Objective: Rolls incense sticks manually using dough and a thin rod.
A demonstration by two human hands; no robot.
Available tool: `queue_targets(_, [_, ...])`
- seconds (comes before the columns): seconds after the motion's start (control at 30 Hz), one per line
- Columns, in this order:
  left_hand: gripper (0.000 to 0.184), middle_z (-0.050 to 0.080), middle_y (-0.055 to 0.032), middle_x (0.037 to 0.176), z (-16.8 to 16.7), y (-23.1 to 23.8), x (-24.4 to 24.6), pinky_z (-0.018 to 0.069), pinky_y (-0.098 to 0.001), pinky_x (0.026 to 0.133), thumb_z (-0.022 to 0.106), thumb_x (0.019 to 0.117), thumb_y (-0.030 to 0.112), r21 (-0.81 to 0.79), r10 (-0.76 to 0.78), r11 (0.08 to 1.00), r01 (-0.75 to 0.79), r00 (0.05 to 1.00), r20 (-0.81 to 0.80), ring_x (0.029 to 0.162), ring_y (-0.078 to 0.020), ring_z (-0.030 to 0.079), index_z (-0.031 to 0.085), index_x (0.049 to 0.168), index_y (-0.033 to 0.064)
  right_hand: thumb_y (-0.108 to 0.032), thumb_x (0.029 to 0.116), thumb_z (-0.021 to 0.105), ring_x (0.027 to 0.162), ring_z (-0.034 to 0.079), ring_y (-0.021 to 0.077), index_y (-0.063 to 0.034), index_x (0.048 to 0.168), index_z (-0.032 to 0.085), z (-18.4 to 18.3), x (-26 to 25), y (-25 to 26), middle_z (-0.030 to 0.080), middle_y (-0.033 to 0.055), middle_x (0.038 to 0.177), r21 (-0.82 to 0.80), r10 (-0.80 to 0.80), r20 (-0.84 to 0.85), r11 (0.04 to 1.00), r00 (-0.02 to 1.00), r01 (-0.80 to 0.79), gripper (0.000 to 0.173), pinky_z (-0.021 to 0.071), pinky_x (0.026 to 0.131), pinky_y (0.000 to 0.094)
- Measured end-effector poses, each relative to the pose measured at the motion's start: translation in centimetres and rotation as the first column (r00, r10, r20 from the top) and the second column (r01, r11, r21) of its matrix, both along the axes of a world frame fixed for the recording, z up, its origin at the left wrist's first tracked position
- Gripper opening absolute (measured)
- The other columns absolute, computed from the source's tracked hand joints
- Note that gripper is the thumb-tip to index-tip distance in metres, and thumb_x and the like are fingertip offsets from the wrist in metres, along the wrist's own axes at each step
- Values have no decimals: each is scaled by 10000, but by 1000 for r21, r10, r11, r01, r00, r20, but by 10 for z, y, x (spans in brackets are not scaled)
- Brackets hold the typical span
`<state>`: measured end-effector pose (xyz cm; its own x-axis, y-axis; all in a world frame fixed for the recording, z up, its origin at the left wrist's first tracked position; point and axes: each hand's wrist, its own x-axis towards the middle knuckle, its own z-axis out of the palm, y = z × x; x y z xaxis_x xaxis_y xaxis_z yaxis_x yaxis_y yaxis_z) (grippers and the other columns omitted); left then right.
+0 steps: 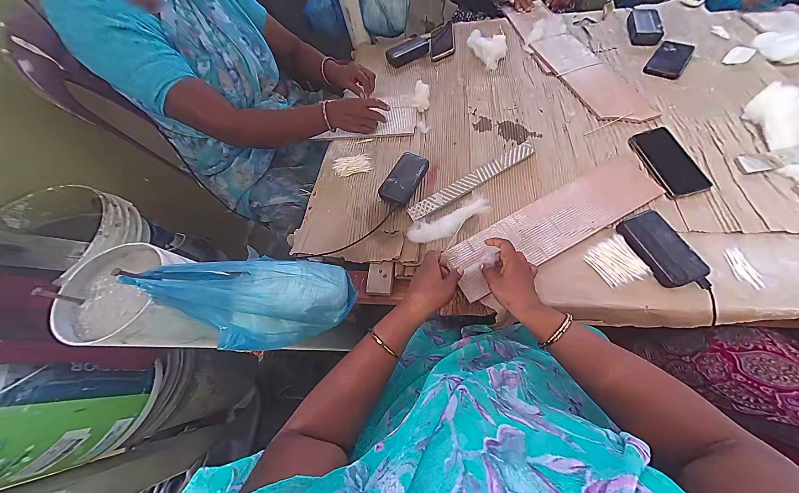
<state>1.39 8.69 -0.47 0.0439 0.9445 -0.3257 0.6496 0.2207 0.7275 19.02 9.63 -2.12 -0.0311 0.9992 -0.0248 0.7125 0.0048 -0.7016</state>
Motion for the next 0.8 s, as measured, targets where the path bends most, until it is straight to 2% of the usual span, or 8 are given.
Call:
queue_targets(0.1, [372, 635, -219, 1096, -7, -3, -11, 530, -536, 917, 386, 1130, 291, 101, -57, 993, 60, 998, -32, 1011, -342, 656, 496, 1293, -25, -138, 944, 699, 1088, 576, 441, -89, 1428, 539, -4, -2, 2, 667, 207, 1107, 112, -33, 115, 993, 993, 20, 512, 364, 922, 668])
queue_targets(0.17, [377, 625, -245, 1217, -7, -6, -16, 487, -539, 1026, 352, 1135, 216, 131, -107, 985, 112, 993, -40, 1167, -362, 620, 581, 1278, -47, -166, 922, 730, 1169, 540, 452, -90, 1436, 529, -8, -1, 3, 645, 196, 1217, 173, -65, 162, 984, 985, 37, 557, 358, 921, 681])
queue_targets(0.3, [332, 641, -233, 1248, -1, -9, -12, 465, -522, 1062, 441, 1109, 180, 100, -187, 975, 197, 977, -103, 1223, -359, 600, 665, 1265, -8, -238, 917, 751, 1273, 467, 487, -96, 1462, 499, -8, 4, 2, 542, 234, 1383, 172, -107, 198, 982, 974, 73, 617, 323, 966, 718])
queue_targets(0.43, [255, 658, -201, 1174, 5, -8, -3, 524, -524, 978, 526, 1078, 171, 36, -200, 978, 206, 972, -122, 1090, -330, 660, 625, 1236, -4, -245, 923, 746, 1261, 474, 482, -104, 1442, 520, -9, 13, -1, 543, 226, 1374, 162, -94, 180, 985, 979, 64, 584, 343, 932, 708])
queue_targets(0.53, [241, 658, -202, 1172, 2, -5, 1, 521, -540, 979, 541, 1071, 178, 15, -182, 982, 186, 974, -134, 1112, -341, 654, 635, 1200, -2, -185, 950, 699, 1252, 479, 477, -100, 1402, 563, -5, 23, 3, 538, 228, 1383, 192, -83, 145, 980, 986, 54, 479, 357, 916, 695])
queue_targets(0.6, [246, 662, -204, 1172, 0, -4, 3, 518, -542, 981, 540, 1072, 187, 23, -160, 986, 166, 976, -150, 1117, -349, 653, 638, 1189, -5, -110, 971, 639, 1279, 480, 472, -75, 1364, 588, -4, 28, 10, 525, 224, 1420, 236, -15, 149, 972, 989, -21, 398, 371, 945, 685])
queue_targets(0.7, [249, 669, -203, 1165, -2, -1, 5, 519, -557, 973, 548, 1069, 208, 17, -132, 990, 138, 974, -185, 1117, -355, 656, 638, 1182, 4, -83, 989, 598, 1351, 496, 445, -35, 1371, 593, -10, 28, 25, 521, 226, 1472, 300, 225, 289, 902, 930, -311, 385, 367, 1067, 667])
queue_targets(0.8, [255, 668, -198, 1158, -1, 0, 7, 525, -565, 953, 558, 1062, 222, -3, -117, 993, 119, 971, -211, 1098, -356, 661, 633, 1185, 12, -321, 1075, 446, 1522, 335, 319, -97, 1536, 452, -18, 26, 34, 402, 136, 1617, 171, 440, 489, 798, 753, -578, 513, 158, 1208, 672])
